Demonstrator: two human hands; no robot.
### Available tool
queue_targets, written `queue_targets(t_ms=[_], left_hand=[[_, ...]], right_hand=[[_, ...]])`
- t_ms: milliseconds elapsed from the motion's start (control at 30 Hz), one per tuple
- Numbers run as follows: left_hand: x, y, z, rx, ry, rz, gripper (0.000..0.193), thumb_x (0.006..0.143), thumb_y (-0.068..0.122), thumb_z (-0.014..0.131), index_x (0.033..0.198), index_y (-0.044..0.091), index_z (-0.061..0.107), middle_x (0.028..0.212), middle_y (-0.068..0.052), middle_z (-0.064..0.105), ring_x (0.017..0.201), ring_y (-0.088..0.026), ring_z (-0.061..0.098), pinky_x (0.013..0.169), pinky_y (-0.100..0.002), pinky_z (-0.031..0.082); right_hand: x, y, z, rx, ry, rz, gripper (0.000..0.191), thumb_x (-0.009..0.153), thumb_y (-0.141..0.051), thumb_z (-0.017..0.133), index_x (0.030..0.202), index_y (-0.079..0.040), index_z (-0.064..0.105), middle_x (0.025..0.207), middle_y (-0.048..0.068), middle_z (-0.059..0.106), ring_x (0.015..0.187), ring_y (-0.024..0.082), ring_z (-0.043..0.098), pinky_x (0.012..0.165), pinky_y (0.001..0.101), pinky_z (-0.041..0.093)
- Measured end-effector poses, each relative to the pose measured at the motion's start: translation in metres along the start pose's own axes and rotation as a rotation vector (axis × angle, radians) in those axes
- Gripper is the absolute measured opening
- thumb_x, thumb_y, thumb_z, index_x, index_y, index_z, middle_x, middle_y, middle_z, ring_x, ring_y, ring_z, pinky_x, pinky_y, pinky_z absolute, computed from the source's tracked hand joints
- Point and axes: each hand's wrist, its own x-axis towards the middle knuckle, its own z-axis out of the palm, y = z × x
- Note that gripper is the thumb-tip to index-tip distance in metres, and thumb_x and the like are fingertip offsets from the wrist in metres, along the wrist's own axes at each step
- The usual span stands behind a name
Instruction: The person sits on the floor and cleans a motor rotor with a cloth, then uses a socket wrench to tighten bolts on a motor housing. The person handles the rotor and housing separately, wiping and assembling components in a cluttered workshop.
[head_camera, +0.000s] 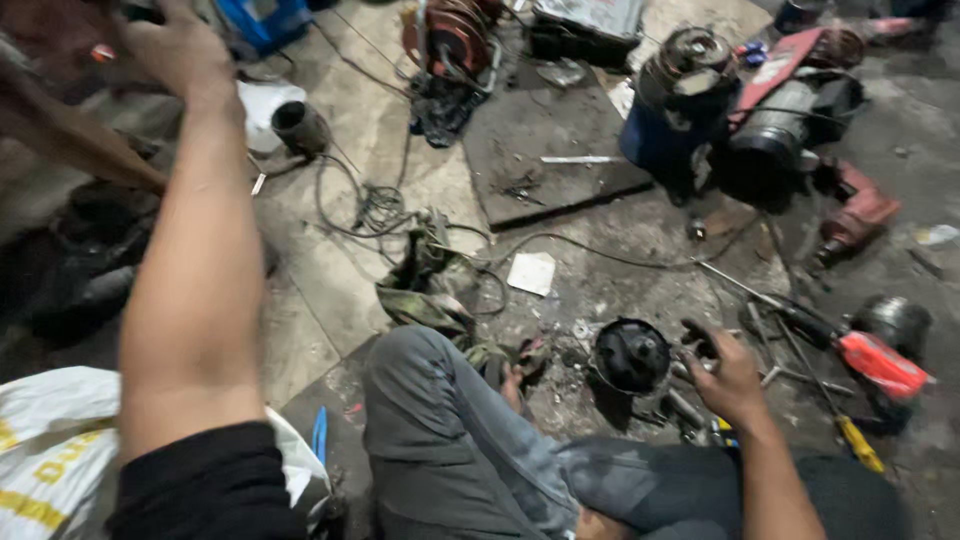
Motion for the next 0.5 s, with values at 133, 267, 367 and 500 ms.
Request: queue_targets(t_ms=[133,267,367,500], left_hand=[[-0.032,0.017,-0.041,0.339,-0.044,0.42,0.047,0.104,0.035,0.071,0.103,-0.01,0.054,0.096,-0.02,0.066,0.086,-0.028,0.066,0.077,-0.047,0.053],[-0.107,0.073,-0.101,0.531,-0.706,-0.121,0.044,0.104,0.042,0.068,0.09,0.001,0.065,0.079,-0.01,0.066,0.07,-0.024,0.066,0.066,-0.047,0.051],[-0.192,0.116,-0.097,0.404,-1.229,-0.377,0.039,0.089,0.036,0.072,0.099,-0.002,0.069,0.078,-0.019,0.07,0.063,-0.029,0.066,0.058,-0.049,0.052],[-0.303,0.165,-0.068,0.161,-1.723,-0.196,0.023,0.08,0.021,0.072,0.093,0.002,0.073,0.071,-0.014,0.073,0.065,-0.024,0.072,0.063,-0.041,0.055]], right_hand=[[0.006,-0.023,-0.025,0.097,0.045,0.074,0.044,0.084,-0.015,0.077,0.126,-0.007,0.069,0.103,0.014,0.072,0.09,0.028,0.07,0.081,0.0384,0.055],[0.024,-0.082,-0.082,0.184,0.172,-0.014,0.042,0.087,-0.015,0.075,0.128,-0.005,0.067,0.114,0.014,0.071,0.1,0.027,0.071,0.089,0.0362,0.055],[0.039,-0.141,-0.119,0.089,0.131,-0.081,0.042,0.088,-0.015,0.078,0.128,-0.008,0.068,0.11,0.012,0.071,0.101,0.027,0.07,0.092,0.0375,0.054],[0.055,-0.2,-0.139,0.082,-0.051,-0.419,0.065,0.077,-0.017,0.08,0.137,-0.003,0.059,0.132,0.023,0.061,0.124,0.041,0.058,0.105,0.0448,0.046]])
